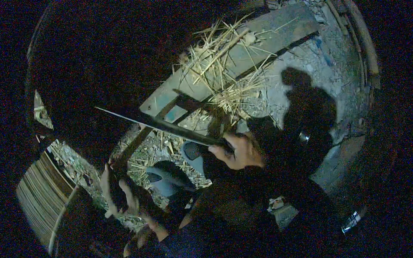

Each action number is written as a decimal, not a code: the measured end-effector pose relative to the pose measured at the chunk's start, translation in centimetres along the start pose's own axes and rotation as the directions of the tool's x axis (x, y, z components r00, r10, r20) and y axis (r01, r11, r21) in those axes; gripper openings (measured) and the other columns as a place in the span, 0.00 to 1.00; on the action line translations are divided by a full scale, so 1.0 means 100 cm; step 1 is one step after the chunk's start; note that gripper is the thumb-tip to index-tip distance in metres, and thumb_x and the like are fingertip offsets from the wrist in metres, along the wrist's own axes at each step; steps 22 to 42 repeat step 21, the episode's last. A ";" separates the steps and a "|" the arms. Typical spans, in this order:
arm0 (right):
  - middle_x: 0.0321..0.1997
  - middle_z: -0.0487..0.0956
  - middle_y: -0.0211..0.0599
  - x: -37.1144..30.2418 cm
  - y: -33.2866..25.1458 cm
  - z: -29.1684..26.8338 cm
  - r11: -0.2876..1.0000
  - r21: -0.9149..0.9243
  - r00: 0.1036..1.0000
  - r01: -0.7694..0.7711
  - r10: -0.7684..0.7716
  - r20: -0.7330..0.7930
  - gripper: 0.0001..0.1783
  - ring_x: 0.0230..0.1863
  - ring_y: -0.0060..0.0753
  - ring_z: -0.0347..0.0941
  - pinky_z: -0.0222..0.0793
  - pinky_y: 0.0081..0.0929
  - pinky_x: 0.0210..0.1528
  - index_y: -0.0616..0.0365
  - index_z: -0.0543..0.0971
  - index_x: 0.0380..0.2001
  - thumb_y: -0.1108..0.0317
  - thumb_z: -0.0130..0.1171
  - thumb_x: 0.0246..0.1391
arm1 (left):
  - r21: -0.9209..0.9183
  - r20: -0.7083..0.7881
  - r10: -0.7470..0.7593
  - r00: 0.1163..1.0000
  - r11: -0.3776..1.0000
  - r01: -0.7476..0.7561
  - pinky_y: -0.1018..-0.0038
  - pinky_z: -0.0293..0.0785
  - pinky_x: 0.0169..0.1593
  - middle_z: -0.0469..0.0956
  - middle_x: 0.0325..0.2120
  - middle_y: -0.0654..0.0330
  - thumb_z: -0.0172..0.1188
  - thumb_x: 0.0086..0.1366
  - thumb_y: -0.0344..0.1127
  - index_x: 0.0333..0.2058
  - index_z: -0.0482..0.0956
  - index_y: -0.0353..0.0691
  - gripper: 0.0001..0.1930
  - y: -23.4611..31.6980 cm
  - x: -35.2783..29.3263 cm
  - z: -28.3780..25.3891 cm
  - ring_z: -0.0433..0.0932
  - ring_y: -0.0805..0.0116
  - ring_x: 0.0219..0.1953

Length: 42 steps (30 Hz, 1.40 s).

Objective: The person scrapes and shaves bamboo strips using a machete, working on them one at a time.

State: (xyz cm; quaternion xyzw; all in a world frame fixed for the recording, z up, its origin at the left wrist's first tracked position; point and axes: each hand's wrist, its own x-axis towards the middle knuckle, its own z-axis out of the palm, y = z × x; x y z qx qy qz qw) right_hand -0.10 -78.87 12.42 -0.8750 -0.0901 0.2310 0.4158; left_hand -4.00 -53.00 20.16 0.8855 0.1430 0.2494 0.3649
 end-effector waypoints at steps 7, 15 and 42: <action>0.11 0.66 0.49 0.010 0.031 0.016 0.974 -0.160 0.987 -0.159 0.157 -0.025 0.24 0.13 0.51 0.62 0.60 0.39 0.18 0.64 0.75 0.22 0.50 0.58 0.58 | -0.021 -0.127 -0.295 0.947 0.955 0.295 0.70 0.77 0.41 0.78 0.39 0.44 0.55 0.60 0.19 0.46 0.76 0.22 0.14 0.019 0.013 -0.002 0.78 0.61 0.37; 0.22 0.76 0.52 -0.028 0.075 0.045 0.957 -0.284 0.968 -0.062 -0.011 -0.251 0.16 0.23 0.56 0.73 0.67 0.43 0.28 0.61 0.78 0.30 0.57 0.64 0.53 | 0.229 -0.355 -0.211 0.911 0.925 0.304 0.73 0.78 0.45 0.76 0.42 0.52 0.59 0.64 0.31 0.45 0.75 0.30 0.13 -0.096 0.059 -0.055 0.78 0.65 0.42; 0.25 0.79 0.46 -0.032 0.089 0.071 0.955 -0.212 0.933 0.208 -0.259 -0.249 0.18 0.22 0.50 0.73 0.69 0.42 0.27 0.61 0.78 0.34 0.57 0.68 0.48 | -0.718 -0.283 -0.742 0.608 0.584 0.378 0.73 0.77 0.41 0.78 0.36 0.51 0.60 0.64 0.33 0.48 0.74 0.33 0.16 -0.279 0.098 -0.070 0.79 0.64 0.37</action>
